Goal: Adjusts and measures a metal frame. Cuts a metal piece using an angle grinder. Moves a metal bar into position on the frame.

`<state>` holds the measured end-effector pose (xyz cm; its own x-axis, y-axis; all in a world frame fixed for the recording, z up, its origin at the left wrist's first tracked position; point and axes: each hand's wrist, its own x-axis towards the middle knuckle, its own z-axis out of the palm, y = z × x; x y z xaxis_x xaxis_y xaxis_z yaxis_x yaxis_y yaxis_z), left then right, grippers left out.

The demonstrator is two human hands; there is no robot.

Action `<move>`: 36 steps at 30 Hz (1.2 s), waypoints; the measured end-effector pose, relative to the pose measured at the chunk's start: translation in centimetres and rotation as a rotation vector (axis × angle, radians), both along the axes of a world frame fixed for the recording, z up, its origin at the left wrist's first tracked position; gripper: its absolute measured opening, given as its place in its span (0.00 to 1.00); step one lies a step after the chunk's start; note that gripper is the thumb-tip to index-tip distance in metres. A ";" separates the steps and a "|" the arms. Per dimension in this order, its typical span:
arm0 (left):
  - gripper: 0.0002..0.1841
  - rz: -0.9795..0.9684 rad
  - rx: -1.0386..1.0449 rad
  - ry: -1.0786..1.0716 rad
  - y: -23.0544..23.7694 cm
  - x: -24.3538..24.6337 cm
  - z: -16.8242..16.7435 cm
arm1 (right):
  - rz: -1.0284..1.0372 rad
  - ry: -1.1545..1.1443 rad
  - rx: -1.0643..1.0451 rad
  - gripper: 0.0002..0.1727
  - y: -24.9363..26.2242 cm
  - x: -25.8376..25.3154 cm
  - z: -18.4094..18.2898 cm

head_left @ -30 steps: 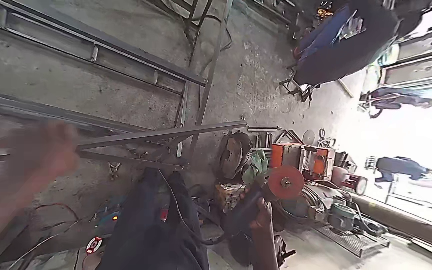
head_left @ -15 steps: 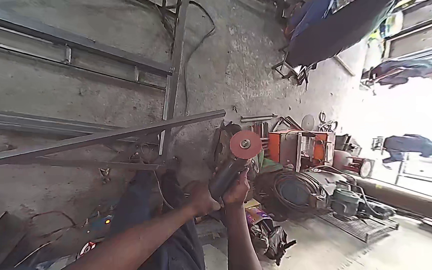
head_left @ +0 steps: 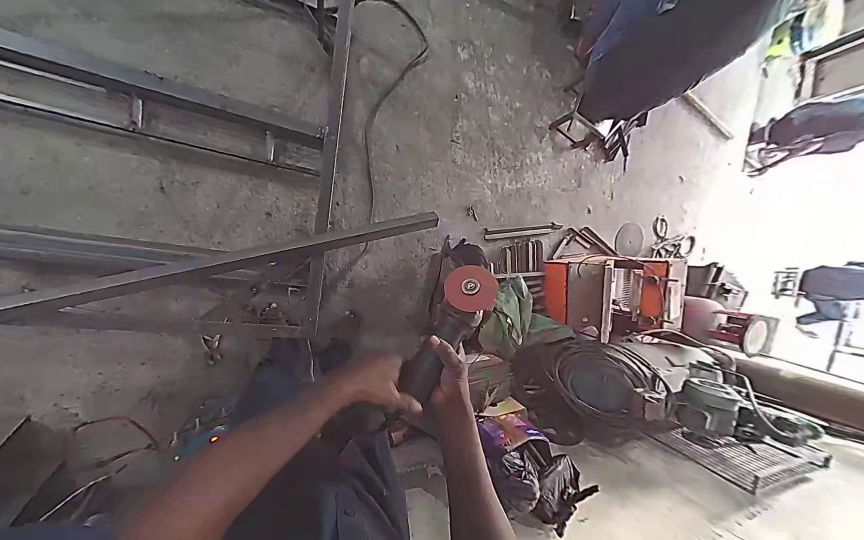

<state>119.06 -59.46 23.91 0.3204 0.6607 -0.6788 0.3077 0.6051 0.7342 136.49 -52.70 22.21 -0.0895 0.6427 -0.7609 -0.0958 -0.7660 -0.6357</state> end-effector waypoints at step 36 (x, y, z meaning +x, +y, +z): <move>0.40 -0.158 0.048 0.798 -1.2 -21.6 -10.5 | 0.804 -0.607 0.206 0.56 10.3 -0.5 1.9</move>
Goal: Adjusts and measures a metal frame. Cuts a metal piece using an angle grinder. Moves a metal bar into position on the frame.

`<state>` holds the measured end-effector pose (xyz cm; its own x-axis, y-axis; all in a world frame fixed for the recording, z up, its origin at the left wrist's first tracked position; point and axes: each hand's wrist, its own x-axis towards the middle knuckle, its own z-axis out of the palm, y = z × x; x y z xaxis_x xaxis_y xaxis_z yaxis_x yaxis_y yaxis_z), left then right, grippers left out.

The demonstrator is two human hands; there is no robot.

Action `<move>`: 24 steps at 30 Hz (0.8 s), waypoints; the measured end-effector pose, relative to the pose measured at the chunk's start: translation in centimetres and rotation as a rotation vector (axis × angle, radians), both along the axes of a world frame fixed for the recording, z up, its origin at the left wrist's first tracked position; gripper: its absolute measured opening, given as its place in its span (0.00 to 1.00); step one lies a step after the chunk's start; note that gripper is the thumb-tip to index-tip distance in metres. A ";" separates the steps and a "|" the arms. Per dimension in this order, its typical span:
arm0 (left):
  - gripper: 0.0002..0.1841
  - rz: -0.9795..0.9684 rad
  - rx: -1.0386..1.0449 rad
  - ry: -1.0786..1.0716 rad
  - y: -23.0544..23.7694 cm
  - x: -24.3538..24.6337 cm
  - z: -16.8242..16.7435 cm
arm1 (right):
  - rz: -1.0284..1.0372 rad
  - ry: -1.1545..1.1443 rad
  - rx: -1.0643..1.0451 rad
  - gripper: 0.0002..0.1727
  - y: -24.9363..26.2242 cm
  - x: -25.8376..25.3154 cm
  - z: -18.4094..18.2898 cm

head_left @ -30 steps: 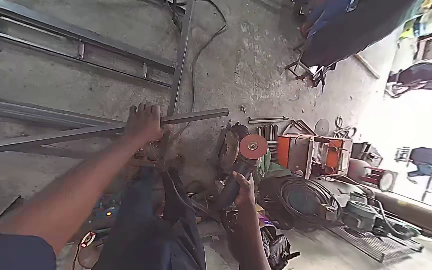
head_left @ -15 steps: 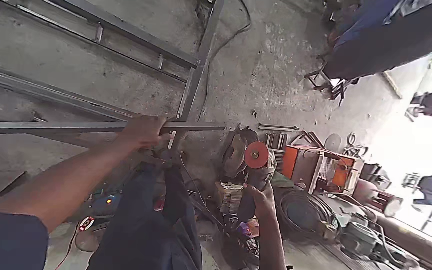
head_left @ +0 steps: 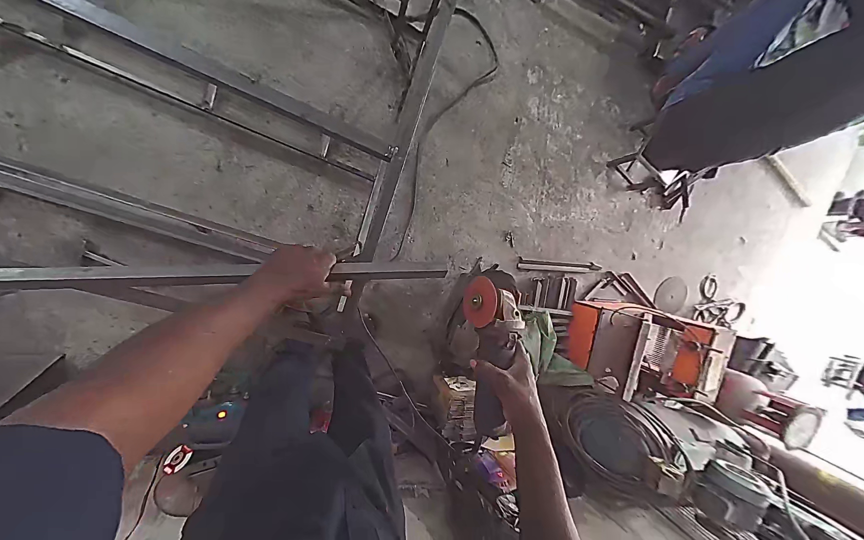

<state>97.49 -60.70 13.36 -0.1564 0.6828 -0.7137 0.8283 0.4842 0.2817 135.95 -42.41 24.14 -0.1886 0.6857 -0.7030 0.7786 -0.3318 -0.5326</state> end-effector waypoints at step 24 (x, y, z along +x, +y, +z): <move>0.23 -0.016 -0.139 -0.313 1.9 -2.1 -0.7 | 0.124 -0.066 -0.004 0.54 1.4 -2.0 -0.5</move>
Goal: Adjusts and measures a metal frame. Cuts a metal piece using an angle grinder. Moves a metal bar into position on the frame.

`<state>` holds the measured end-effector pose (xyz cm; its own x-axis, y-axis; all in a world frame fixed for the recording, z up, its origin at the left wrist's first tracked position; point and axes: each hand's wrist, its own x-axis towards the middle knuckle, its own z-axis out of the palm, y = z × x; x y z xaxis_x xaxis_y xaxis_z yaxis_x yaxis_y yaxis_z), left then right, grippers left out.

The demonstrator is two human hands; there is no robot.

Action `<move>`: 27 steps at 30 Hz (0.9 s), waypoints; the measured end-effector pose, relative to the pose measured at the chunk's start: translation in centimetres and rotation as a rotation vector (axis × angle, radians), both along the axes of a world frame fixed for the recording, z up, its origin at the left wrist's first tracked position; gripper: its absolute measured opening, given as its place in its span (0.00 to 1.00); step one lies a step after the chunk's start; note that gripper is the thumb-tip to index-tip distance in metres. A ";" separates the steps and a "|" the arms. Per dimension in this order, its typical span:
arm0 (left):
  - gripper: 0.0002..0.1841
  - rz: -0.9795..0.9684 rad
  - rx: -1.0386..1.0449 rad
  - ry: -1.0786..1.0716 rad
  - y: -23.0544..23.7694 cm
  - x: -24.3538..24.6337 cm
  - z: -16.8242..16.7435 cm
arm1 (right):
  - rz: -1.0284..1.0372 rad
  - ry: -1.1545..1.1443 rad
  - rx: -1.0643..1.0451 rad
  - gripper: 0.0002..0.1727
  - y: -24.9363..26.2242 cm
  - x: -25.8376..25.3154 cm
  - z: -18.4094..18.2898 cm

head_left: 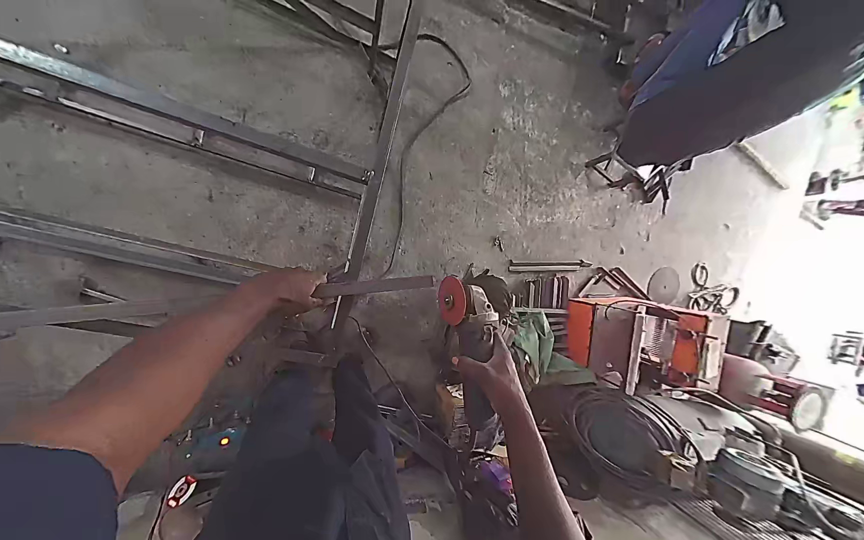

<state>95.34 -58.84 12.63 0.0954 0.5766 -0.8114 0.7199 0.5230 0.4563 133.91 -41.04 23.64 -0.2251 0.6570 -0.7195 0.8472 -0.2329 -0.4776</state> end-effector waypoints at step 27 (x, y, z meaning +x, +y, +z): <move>0.15 -0.040 0.023 0.079 -0.6 0.5 0.5 | 0.124 -0.119 -0.011 0.56 1.2 -1.5 -0.2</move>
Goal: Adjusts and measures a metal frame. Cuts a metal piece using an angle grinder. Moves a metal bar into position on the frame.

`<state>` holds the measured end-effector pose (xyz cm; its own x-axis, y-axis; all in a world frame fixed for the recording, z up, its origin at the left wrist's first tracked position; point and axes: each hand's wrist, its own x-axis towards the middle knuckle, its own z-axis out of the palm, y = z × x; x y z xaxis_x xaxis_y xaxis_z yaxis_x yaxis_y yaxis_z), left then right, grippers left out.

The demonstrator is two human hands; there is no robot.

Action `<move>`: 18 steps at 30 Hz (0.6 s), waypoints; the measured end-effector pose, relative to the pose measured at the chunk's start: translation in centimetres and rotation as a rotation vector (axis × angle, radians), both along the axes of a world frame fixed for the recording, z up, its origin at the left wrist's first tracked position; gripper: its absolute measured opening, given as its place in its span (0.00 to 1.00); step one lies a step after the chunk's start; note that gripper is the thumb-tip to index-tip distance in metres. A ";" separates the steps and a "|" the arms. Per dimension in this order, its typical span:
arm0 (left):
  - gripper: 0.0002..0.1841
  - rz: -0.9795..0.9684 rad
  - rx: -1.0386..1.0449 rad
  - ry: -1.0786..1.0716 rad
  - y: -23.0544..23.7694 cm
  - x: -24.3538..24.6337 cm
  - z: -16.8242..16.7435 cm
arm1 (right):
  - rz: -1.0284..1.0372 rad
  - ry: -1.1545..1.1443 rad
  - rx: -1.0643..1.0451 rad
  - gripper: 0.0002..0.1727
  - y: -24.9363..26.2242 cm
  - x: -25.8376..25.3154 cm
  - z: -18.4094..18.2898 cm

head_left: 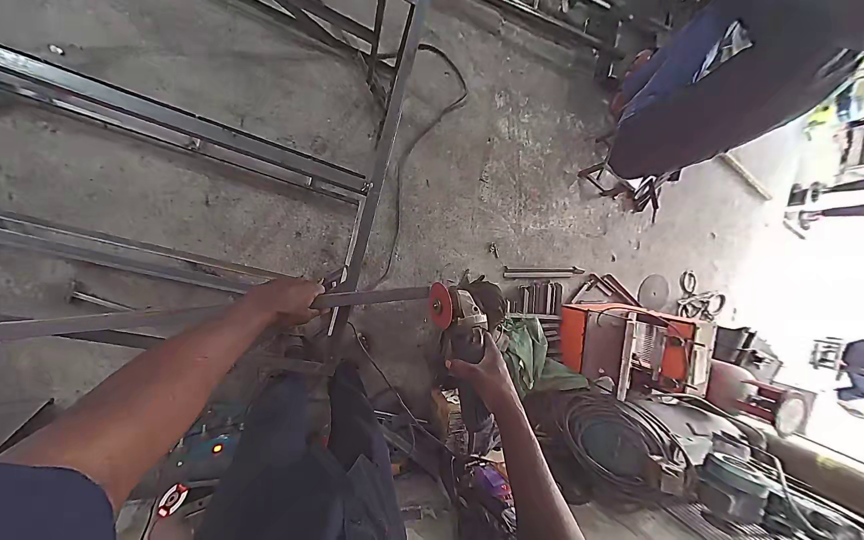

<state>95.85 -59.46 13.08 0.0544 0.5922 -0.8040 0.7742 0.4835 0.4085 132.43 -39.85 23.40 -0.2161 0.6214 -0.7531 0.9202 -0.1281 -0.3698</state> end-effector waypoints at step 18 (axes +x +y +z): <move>0.20 0.020 0.000 -0.021 0.1 0.1 -0.2 | 0.058 -0.084 0.072 0.57 -0.2 -1.8 0.9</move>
